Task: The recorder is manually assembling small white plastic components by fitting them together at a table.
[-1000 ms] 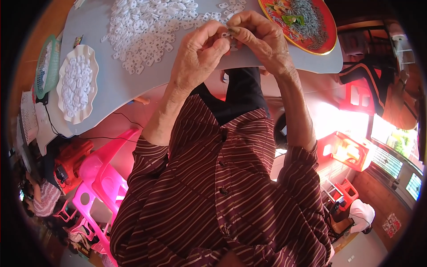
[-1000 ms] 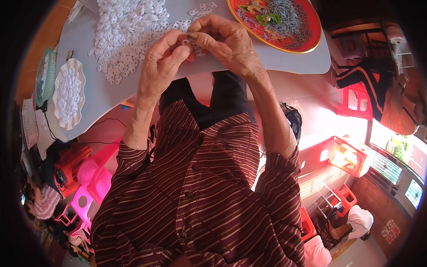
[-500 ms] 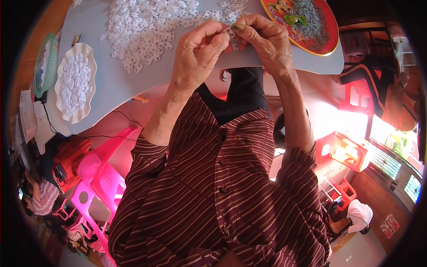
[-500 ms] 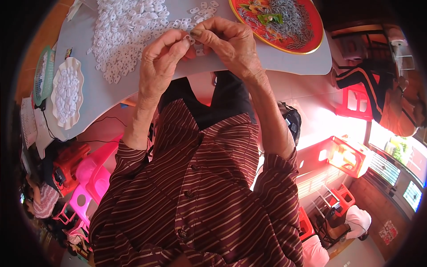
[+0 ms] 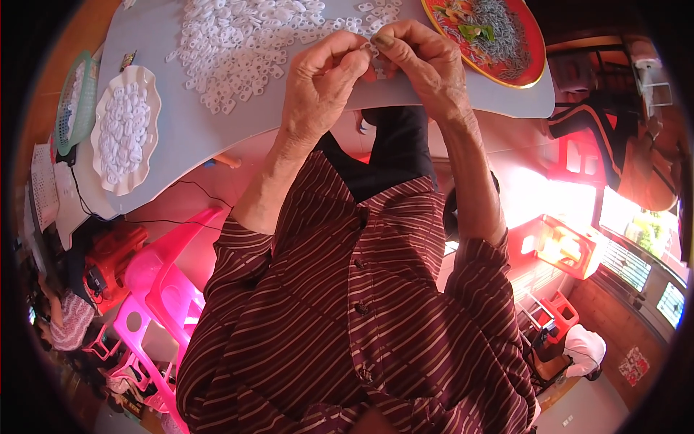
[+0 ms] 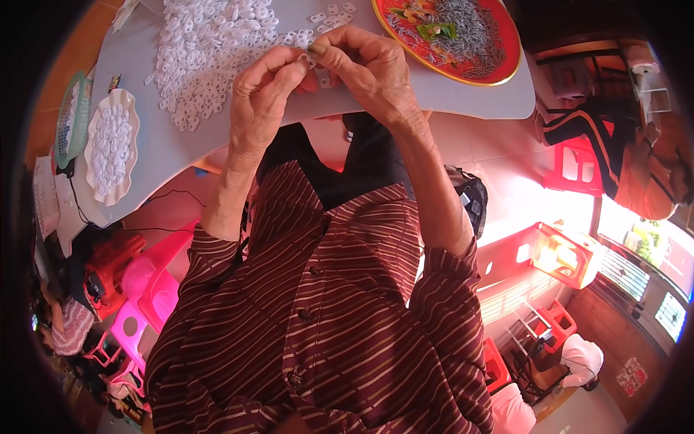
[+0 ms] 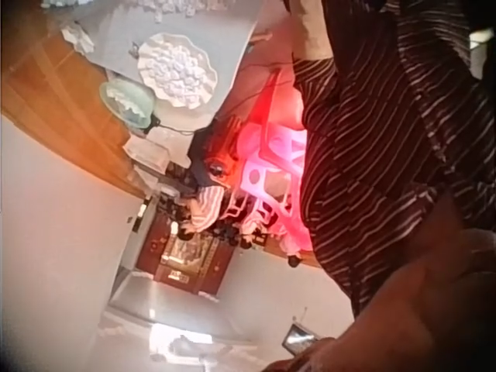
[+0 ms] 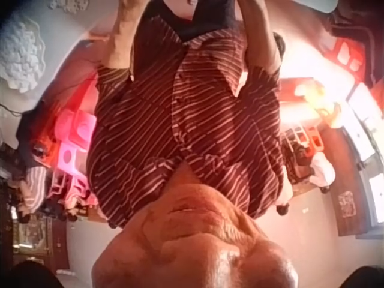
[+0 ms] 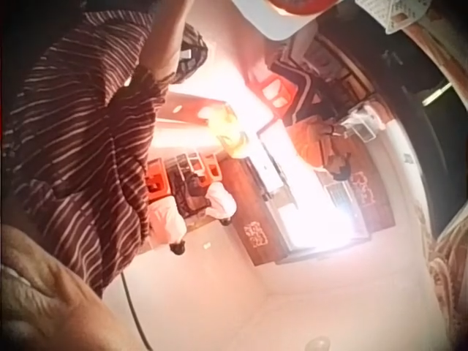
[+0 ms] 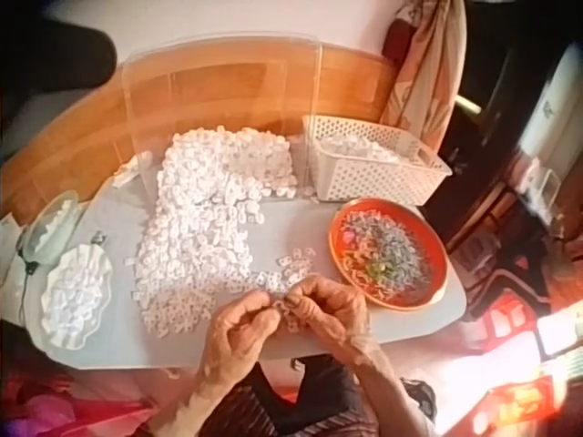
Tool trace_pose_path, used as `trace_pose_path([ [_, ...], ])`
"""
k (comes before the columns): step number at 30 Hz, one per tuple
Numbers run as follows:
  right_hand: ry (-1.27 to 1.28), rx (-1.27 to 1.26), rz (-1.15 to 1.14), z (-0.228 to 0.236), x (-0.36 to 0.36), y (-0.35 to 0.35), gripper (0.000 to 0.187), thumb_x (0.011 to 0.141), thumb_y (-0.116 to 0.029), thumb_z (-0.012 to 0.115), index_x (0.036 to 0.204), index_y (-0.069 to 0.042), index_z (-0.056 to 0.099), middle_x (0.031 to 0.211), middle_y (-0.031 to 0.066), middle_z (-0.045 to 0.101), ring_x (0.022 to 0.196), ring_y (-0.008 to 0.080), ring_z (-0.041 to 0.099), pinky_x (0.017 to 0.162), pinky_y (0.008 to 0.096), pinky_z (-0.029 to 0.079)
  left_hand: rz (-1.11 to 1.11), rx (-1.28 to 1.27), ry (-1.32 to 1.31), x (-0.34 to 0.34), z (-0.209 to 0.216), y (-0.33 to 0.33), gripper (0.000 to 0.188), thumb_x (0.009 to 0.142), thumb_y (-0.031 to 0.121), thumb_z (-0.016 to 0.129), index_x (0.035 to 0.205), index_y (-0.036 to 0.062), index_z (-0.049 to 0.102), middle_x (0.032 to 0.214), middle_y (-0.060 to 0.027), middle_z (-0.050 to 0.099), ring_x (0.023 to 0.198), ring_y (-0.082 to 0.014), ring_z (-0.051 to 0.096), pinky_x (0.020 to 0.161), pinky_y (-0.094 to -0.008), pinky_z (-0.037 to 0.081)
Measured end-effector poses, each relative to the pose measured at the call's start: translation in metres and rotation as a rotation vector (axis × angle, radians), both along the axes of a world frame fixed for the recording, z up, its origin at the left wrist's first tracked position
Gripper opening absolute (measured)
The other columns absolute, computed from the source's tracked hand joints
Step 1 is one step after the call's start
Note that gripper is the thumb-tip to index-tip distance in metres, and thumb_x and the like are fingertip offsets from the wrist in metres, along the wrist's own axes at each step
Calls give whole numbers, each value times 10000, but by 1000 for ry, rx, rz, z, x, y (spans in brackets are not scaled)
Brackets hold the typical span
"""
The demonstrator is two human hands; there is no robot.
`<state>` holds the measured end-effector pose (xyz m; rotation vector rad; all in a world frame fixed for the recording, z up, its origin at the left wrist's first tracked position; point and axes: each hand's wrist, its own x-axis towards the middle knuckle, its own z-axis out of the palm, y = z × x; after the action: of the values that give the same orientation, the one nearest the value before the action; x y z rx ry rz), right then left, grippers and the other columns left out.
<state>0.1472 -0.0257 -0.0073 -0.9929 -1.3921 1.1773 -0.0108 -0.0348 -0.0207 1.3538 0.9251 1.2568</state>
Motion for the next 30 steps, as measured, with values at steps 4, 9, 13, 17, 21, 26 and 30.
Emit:
trace_pose_path([
  [4, -50, -7, -8, -7, 3, 3, 167, 862, -193, 650, 881, -29, 669, 674, -34, 593, 592, 25, 490, 540, 191, 416, 3, 26, 6, 2, 0, 1, 106, 871, 111, 583, 837, 11, 593, 648, 49, 504, 595, -19, 421, 529, -182, 365],
  [9, -67, -44, -19, -2, 2, 6, 149, 841, -172, 672, 865, -25, 672, 693, -25, 613, 624, 26, 513, 556, 192, 429, -11, -15, 60, 0, 1, 4, 92, 877, 98, 567, 882, 10, 594, 658, 29, 516, 627, -32, 461, 557, -192, 395],
  [13, -39, -35, 63, -2, 5, 5, 140, 825, -145, 688, 884, -19, 668, 735, -8, 634, 678, 38, 541, 613, 199, 457, -2, 67, -5, -1, -4, 3, 97, 882, 97, 561, 910, 8, 589, 679, 29, 522, 646, -36, 473, 574, -192, 404],
  [17, 79, -5, 117, -4, 6, 5, 117, 849, -117, 655, 915, -20, 645, 793, -3, 636, 732, 51, 553, 672, 198, 457, -25, 28, 101, -5, 12, -1, 103, 890, 102, 561, 910, 4, 584, 708, 30, 528, 650, -42, 472, 599, -198, 418],
  [21, 202, -79, -3, -2, 6, -2, 104, 884, -100, 602, 925, -4, 603, 803, 20, 628, 722, 56, 558, 664, 197, 458, -12, 154, 198, -19, 37, 10, 73, 875, 70, 552, 887, 3, 580, 732, -9, 571, 678, -77, 544, 620, -220, 450],
  [26, 142, -70, 23, -2, 10, -2, 103, 886, -105, 598, 890, -3, 583, 823, 20, 590, 696, 80, 531, 662, 218, 443, 209, 676, 841, -50, 39, 83, 118, 835, 51, 539, 923, 35, 617, 837, -90, 611, 790, -229, 568, 753, -297, 443],
  [30, 175, -50, 21, -5, 7, 1, 110, 874, -101, 616, 904, 2, 591, 779, 5, 600, 683, 52, 530, 639, 197, 450, 183, 924, 1162, -68, 25, 131, 144, 798, 42, 539, 906, 61, 633, 883, -102, 597, 875, -300, 516, 843, -374, 398],
])
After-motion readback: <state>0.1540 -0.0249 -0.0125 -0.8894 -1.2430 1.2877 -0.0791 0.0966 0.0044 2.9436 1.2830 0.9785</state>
